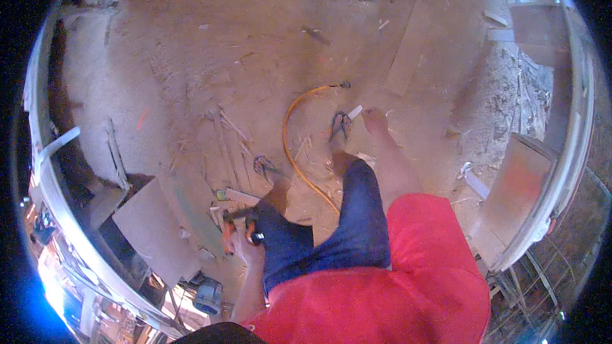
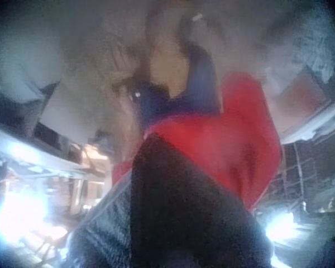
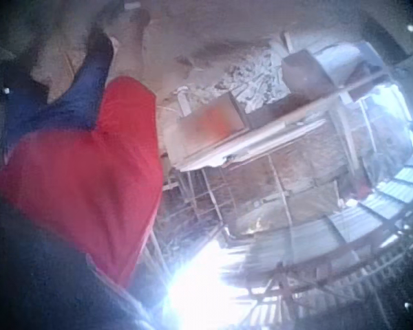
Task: The person applies adhesive to the edge of a wooden board, attaches a thin wood strip, and fastens it using a pneumatic nail gun. The person then marks the strip with a pencil, trims the excess with a hand saw, and wipes the finished edge with a cloth.
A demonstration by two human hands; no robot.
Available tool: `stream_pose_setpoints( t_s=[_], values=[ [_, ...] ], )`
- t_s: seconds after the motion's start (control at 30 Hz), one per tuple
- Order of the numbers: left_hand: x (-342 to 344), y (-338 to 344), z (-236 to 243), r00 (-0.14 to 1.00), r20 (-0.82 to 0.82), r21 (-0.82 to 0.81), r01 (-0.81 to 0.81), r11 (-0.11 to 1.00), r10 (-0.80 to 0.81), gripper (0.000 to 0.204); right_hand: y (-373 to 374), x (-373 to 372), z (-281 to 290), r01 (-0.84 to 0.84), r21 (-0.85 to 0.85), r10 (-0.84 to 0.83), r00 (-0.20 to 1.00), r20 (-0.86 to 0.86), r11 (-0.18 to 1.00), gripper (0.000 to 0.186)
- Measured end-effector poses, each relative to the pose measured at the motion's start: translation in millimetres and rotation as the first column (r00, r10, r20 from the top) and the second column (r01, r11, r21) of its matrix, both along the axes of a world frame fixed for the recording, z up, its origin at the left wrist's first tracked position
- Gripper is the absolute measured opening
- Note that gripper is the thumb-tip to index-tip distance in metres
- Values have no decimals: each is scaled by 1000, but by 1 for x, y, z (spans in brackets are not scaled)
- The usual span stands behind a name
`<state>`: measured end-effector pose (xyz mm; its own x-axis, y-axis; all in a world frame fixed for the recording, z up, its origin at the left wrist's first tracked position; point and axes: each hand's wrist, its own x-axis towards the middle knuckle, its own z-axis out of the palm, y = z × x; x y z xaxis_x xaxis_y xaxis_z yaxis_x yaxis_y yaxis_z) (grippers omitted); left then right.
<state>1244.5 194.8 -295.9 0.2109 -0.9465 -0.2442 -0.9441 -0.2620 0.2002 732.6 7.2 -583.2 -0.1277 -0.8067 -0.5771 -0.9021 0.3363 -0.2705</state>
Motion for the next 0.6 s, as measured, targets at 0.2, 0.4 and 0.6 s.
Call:
stream_pose_setpoints(
  t_s=[0.2, 0.4, 0.6],
  values=[
    [4, 2, -31, 986, -111, 80, -114, 990, 123, 28, -62, 51, -218, 488, 182, -520, 775, 359, 854, 46],
    [-3, -29, -54, 989, -130, -33, -78, 996, 73, 20, -133, 46, -309, 717, 216, -731, 558, 392, 663, 44],
    [-14, -57, -34, 997, 5, 95, 72, 993, -73, 18, -103, 59, -225, 988, 151, -797, -110, 593, -24, 17]
  ],
)
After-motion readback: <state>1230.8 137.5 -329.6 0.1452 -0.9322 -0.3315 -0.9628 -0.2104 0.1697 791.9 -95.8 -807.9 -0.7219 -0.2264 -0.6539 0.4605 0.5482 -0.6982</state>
